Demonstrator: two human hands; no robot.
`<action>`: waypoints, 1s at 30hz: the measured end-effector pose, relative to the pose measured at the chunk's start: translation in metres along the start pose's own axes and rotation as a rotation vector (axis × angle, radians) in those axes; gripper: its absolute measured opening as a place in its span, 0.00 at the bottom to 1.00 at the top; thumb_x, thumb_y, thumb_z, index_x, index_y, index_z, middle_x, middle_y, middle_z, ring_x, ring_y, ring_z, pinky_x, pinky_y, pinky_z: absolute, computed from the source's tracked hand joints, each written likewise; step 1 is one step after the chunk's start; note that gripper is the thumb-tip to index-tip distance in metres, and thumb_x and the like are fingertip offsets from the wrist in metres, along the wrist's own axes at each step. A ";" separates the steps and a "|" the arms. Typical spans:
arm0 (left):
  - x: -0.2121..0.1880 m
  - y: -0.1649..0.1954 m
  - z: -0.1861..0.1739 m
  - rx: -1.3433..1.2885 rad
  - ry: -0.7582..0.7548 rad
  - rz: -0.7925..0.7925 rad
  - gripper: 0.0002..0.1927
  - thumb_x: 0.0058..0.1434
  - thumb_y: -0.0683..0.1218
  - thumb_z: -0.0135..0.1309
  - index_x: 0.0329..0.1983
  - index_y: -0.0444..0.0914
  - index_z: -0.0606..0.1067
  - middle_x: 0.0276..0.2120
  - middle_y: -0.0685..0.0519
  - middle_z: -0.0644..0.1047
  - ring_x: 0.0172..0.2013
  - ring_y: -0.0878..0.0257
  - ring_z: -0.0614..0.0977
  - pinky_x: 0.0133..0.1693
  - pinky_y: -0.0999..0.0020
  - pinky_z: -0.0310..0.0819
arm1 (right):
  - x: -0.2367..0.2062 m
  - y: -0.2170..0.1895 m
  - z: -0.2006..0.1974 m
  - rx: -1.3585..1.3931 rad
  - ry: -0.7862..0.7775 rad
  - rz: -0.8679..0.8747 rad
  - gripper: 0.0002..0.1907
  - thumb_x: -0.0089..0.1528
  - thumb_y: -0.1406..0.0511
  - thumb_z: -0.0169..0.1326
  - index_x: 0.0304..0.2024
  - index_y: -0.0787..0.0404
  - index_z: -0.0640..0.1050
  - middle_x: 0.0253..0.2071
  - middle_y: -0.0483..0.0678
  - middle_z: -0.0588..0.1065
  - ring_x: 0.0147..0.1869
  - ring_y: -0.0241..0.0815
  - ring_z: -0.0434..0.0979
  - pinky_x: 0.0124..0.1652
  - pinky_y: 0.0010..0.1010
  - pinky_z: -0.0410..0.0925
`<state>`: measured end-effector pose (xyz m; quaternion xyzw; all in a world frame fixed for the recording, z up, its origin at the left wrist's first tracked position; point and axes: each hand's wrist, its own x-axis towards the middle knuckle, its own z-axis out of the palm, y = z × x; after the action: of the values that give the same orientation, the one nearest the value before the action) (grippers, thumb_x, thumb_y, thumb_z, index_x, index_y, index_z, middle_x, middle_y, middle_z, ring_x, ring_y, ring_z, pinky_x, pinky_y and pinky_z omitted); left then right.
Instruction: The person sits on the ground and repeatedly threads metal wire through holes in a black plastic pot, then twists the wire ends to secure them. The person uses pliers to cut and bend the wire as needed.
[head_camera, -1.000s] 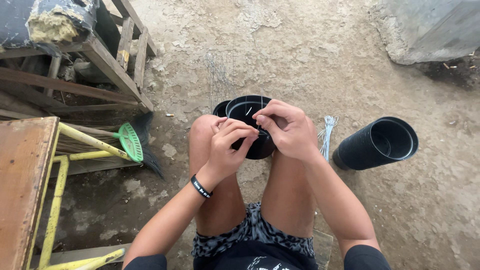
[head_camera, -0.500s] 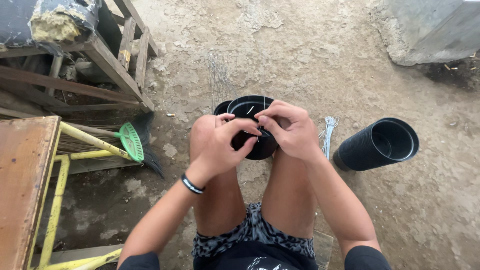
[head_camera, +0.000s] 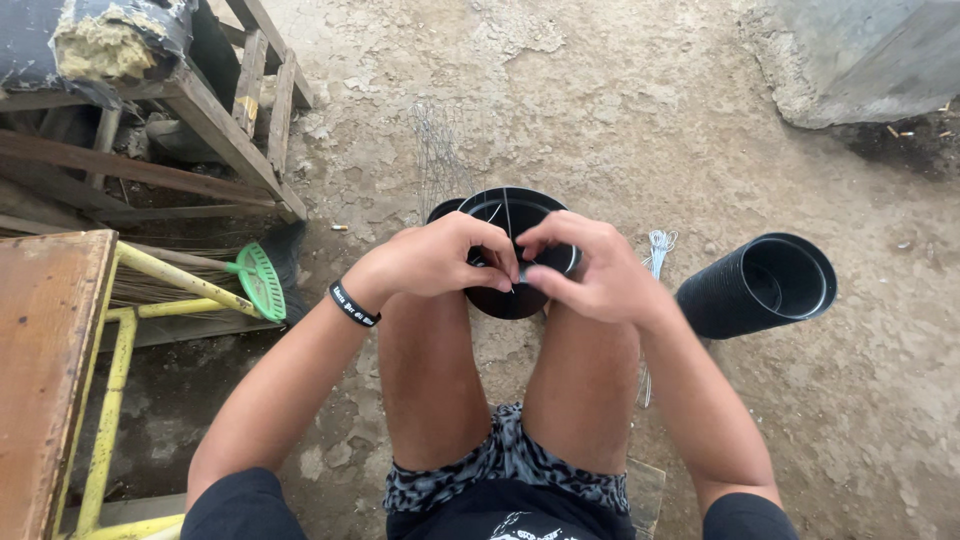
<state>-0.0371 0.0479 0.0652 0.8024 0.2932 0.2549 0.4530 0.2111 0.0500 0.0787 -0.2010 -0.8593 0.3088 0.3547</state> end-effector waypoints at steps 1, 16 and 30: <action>0.000 0.001 0.000 0.007 0.005 -0.001 0.06 0.58 0.39 0.64 0.38 0.35 0.81 0.34 0.53 0.84 0.38 0.66 0.86 0.43 0.71 0.80 | -0.003 0.004 -0.003 -0.112 -0.063 -0.041 0.14 0.57 0.65 0.62 0.45 0.61 0.80 0.40 0.45 0.78 0.46 0.40 0.79 0.49 0.35 0.69; -0.011 -0.021 0.035 0.255 0.529 -0.043 0.05 0.52 0.45 0.69 0.30 0.43 0.83 0.65 0.45 0.65 0.65 0.45 0.63 0.63 0.47 0.54 | -0.038 0.017 0.044 -0.607 0.029 0.006 0.09 0.57 0.66 0.63 0.27 0.62 0.76 0.29 0.47 0.74 0.34 0.45 0.74 0.37 0.36 0.63; -0.003 -0.075 0.070 -0.335 0.842 -0.175 0.12 0.55 0.33 0.54 0.40 0.36 0.69 0.32 0.59 0.73 0.32 0.76 0.72 0.32 0.79 0.69 | -0.031 0.014 0.099 -1.018 0.208 -0.004 0.06 0.56 0.69 0.55 0.25 0.57 0.72 0.24 0.45 0.68 0.33 0.43 0.72 0.48 0.39 0.66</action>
<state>-0.0101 0.0363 -0.0336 0.5169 0.4730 0.5634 0.4378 0.1608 0.0046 -0.0005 -0.3760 -0.8612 -0.1705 0.2964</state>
